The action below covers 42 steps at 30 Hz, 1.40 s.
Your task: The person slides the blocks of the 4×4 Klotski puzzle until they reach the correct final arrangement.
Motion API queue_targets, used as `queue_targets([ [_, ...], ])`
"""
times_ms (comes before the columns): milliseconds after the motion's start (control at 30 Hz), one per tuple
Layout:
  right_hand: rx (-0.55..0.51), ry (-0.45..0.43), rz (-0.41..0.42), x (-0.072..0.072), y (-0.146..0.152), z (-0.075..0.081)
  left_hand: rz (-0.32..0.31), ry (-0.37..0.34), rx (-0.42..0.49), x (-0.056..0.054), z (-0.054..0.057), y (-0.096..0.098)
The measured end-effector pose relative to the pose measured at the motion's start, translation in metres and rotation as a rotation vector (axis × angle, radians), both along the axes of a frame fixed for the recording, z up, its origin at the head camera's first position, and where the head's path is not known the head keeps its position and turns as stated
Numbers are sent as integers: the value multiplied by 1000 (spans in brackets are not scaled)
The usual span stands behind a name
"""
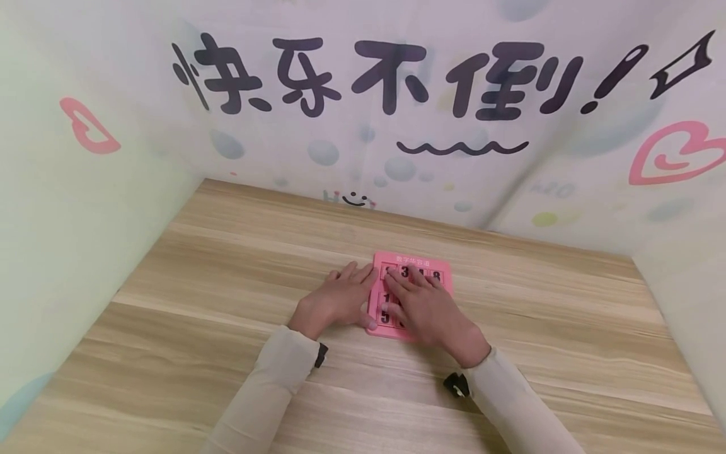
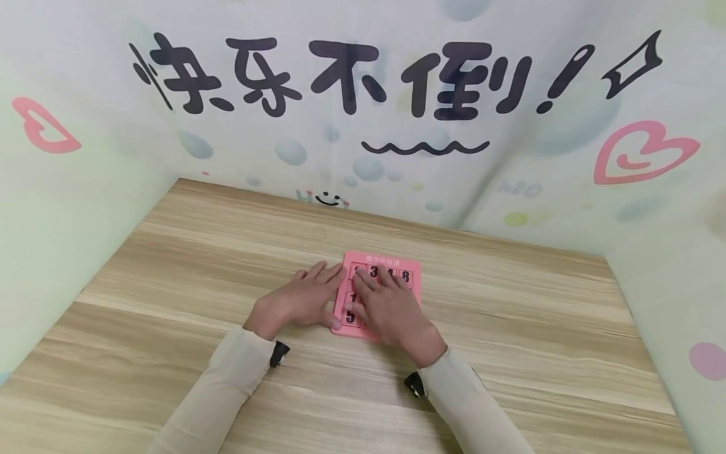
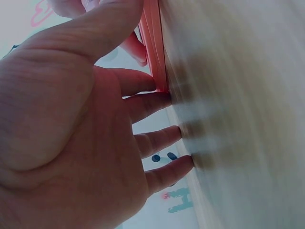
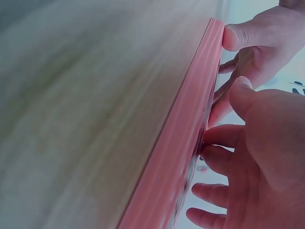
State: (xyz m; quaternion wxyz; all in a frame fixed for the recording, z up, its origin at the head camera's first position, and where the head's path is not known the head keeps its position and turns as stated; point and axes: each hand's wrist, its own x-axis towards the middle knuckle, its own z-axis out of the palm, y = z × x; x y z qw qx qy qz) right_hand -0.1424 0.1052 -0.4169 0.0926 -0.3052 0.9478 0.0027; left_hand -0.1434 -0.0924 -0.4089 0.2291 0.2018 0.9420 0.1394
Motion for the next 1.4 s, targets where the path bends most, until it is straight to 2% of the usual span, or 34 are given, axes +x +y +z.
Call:
queue_targets([
  [600,2,-34,-19,-9,0,3,-1,10,-2,-1,1,2],
  [833,-11,8,13,-8,3,5,-7,12,-7,0,1,2],
  [1033,-3,50,50,3,10,5,-7,3,-7,-1,1,1],
  [1400,6,119,119,33,11,4,0,-4,-3,0,0,1],
])
